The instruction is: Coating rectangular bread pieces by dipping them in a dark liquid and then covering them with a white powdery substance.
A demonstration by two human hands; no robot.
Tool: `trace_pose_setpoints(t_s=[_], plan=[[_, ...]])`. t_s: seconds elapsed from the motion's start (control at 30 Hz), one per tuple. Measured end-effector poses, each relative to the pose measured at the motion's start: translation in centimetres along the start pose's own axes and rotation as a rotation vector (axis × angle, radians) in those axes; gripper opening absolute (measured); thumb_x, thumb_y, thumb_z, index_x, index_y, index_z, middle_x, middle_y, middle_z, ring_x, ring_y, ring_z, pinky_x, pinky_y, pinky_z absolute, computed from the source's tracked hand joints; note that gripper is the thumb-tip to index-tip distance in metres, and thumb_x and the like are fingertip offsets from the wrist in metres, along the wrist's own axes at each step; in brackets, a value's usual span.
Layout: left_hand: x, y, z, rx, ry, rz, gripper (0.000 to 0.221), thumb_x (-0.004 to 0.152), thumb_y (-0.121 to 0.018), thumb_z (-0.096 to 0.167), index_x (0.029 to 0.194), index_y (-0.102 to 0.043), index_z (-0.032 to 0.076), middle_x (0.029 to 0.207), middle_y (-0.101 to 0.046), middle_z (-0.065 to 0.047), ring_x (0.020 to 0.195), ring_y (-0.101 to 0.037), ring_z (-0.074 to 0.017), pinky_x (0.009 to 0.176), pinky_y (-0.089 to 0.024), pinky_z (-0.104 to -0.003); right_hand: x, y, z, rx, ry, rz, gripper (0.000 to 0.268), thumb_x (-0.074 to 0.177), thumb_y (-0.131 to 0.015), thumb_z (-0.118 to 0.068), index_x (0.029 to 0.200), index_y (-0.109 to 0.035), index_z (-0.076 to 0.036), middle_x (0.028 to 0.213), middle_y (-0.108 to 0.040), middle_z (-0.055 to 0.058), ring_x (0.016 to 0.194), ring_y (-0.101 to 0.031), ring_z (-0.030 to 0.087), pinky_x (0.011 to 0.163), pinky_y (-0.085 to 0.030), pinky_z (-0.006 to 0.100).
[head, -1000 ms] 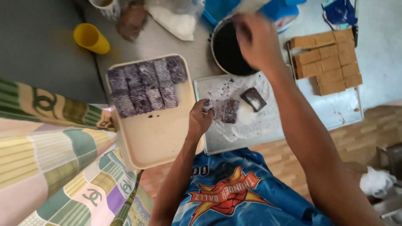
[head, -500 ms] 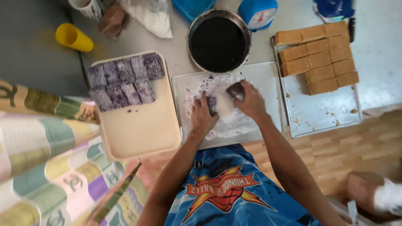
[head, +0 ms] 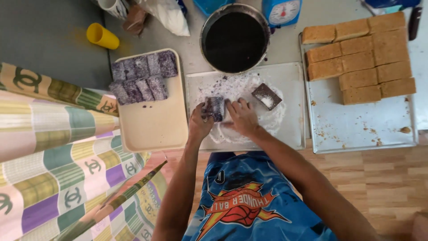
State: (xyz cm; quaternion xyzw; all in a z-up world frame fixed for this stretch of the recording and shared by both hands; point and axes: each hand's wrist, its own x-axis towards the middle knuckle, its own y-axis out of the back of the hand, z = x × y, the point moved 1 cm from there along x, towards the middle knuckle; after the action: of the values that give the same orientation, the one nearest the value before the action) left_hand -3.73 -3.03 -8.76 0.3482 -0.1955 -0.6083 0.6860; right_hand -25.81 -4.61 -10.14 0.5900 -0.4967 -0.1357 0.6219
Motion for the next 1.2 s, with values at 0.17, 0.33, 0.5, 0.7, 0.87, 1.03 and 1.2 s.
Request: trace_pose_setpoints(t_s=[0.17, 0.33, 0.5, 0.7, 0.87, 1.03, 1.2], plan=[[-0.1, 0.2, -0.4, -0.044, -0.037, 0.011, 0.063, 0.075, -0.072, 0.022, 0.136, -0.063, 0.016, 0.108, -0.070, -0.019, 0.091, -0.074, -0.0378, 0.075, -0.062, -0.047, -1.1, -4.1, 1.8, 0.021, 0.032, -0.078, 0.056, 0.070, -0.082, -0.049, 0.112, -0.067, -0.016, 0.089, -0.065, 0.007, 0.087, -0.068, 0.031, 0.064, -0.056, 0.043], [1.6, 0.3, -0.4, -0.119, 0.023, -0.081, 0.061, 0.081, -0.066, 0.022, 0.141, -0.060, 0.015, 0.120, -0.069, -0.022, 0.103, -0.072, -0.0404, 0.086, -0.060, -0.052, -1.1, -2.5, 2.8, 0.496, -0.709, -0.357, 0.042, 0.074, -0.085, -0.031, 0.109, -0.071, -0.013, 0.093, -0.074, 0.017, 0.095, -0.073, 0.045, 0.079, -0.058, 0.054], [2.7, -3.1, -1.9, -0.227, -0.015, -0.119, 0.052, 0.087, -0.061, 0.016, 0.139, -0.059, 0.011, 0.124, -0.069, -0.024, 0.117, -0.066, -0.0433, 0.098, -0.056, -0.053, 3.4, 2.9, -2.6, 0.750, -0.699, -0.291, 0.009, 0.080, -0.071, -0.019, 0.087, -0.075, -0.014, 0.070, -0.073, 0.011, 0.070, -0.075, 0.031, 0.062, -0.057, 0.045], [3.7, -2.3, -1.4, -0.266, 0.030, -0.204, 0.043, 0.093, -0.050, 0.016, 0.135, -0.062, 0.013, 0.128, -0.069, -0.019, 0.120, -0.066, -0.0390, 0.100, -0.056, -0.050, 7.9, 5.0, -3.8, 0.509, -0.513, -0.150, 0.026, 0.084, -0.071, -0.007, 0.109, -0.076, -0.007, 0.100, -0.076, 0.020, 0.097, -0.074, 0.039, 0.079, -0.061, 0.045], [0.6, 5.7, 8.0, -0.084, 0.054, -0.248, 0.065, 0.091, -0.062, 0.042, 0.144, -0.045, 0.007, 0.130, -0.058, -0.026, 0.119, -0.064, -0.0459, 0.099, -0.055, -0.056, 4.9, 5.2, -1.0, 0.617, -0.725, -0.192, 0.041, 0.089, -0.065, -0.003, 0.130, -0.066, 0.002, 0.125, -0.066, 0.032, 0.108, -0.070, 0.045, 0.082, -0.063, 0.048], [0.7, 5.7, 10.0, 0.072, 0.045, -0.395, 0.094, 0.086, -0.071, 0.039, 0.158, -0.017, 0.011, 0.140, -0.046, -0.028, 0.124, -0.057, -0.0549, 0.103, -0.050, -0.063, 3.1, 5.1, -1.7, 0.289, -0.564, -0.427, 0.065, 0.089, -0.066, -0.017, 0.152, -0.051, -0.008, 0.141, -0.056, 0.027, 0.129, -0.059, 0.046, 0.104, -0.053, 0.055], [1.5, 5.4, 5.4, -0.431, 0.122, -0.426, 0.102, 0.075, -0.075, 0.041, 0.158, -0.022, 0.016, 0.137, -0.054, -0.036, 0.126, -0.056, -0.0562, 0.103, -0.048, -0.061, 0.7, 6.2, -3.8, 0.174, -0.304, -0.219, 0.098, 0.078, -0.081, -0.039, 0.156, -0.042, 0.004, 0.141, -0.048, 0.041, 0.135, -0.049, 0.054, 0.112, -0.046, 0.054]])
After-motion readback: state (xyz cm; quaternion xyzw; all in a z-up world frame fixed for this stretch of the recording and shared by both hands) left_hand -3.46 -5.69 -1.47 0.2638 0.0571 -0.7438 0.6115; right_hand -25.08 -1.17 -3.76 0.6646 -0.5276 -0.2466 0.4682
